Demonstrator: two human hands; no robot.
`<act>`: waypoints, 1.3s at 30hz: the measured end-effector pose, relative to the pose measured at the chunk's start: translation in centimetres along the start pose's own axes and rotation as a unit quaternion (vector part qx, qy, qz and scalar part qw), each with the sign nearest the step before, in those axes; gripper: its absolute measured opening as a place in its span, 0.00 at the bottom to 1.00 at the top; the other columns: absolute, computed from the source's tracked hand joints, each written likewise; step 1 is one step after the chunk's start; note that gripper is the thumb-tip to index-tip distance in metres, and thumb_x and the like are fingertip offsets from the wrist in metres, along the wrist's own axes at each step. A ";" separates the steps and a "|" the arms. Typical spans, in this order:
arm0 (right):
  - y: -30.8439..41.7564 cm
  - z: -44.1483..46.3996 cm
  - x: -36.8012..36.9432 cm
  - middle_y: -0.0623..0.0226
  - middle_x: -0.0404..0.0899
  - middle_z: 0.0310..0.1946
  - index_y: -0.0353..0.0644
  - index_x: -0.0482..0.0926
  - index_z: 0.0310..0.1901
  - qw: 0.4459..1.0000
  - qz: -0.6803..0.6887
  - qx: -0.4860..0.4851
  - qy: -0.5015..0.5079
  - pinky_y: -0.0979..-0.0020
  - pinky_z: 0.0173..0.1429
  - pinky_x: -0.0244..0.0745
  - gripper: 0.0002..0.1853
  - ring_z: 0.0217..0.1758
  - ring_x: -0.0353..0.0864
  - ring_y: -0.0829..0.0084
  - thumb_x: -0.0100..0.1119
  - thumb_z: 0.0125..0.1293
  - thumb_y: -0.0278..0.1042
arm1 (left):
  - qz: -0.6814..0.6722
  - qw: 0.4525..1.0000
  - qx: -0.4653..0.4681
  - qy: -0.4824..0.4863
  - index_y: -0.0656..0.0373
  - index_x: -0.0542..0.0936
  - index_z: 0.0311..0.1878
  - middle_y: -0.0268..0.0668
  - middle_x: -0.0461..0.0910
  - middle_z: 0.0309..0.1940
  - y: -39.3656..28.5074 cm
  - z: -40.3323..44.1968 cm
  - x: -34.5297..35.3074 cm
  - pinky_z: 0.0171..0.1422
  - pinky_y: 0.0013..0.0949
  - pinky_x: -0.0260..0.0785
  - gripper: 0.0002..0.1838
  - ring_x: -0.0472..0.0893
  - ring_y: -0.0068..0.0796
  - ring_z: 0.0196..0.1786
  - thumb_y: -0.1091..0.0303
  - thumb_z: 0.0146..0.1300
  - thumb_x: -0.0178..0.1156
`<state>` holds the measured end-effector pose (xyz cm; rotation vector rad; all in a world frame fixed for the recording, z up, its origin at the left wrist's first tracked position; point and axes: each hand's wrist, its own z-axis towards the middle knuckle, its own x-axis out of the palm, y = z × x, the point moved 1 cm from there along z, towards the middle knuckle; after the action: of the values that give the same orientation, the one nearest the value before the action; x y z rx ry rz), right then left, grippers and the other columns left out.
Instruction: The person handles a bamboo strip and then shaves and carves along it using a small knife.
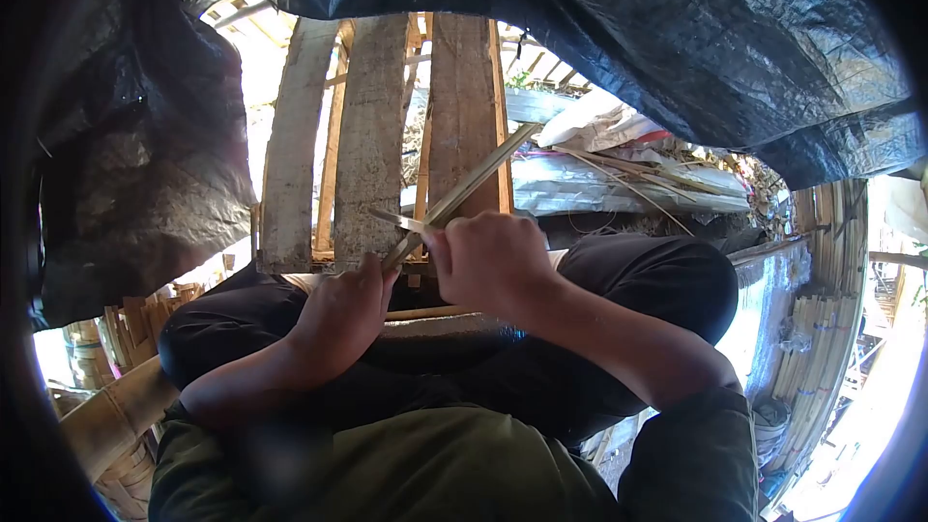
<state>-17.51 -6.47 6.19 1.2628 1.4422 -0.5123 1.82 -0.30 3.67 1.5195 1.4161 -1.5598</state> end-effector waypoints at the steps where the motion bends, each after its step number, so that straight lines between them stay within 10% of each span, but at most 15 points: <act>1: -0.7 0.6 -0.3 0.54 0.80 0.19 0.39 0.81 0.26 1.000 0.002 0.000 0.000 0.55 0.35 0.81 0.26 0.25 0.84 0.53 0.45 0.74 0.50 | -0.003 1.000 -0.010 0.011 0.60 0.71 0.34 0.37 0.78 0.14 0.0 0.0 0.0 0.19 0.35 0.76 0.18 0.84 0.37 0.19 0.56 0.76 0.49; 39: -3.6 2.6 -1.1 0.49 0.83 0.26 0.38 0.82 0.30 0.986 -0.097 0.107 -0.084 0.51 0.48 0.79 0.29 0.34 0.85 0.49 0.38 0.76 0.52 | -0.128 0.990 -0.039 0.042 0.65 0.67 0.36 0.49 0.74 0.13 0.8 0.2 -0.4 0.22 0.50 0.69 0.14 0.79 0.53 0.19 0.64 0.76 0.49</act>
<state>-19.73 -10.33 5.19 1.2200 1.4006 -0.9048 2.59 -0.82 3.80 1.4167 1.7579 -1.5806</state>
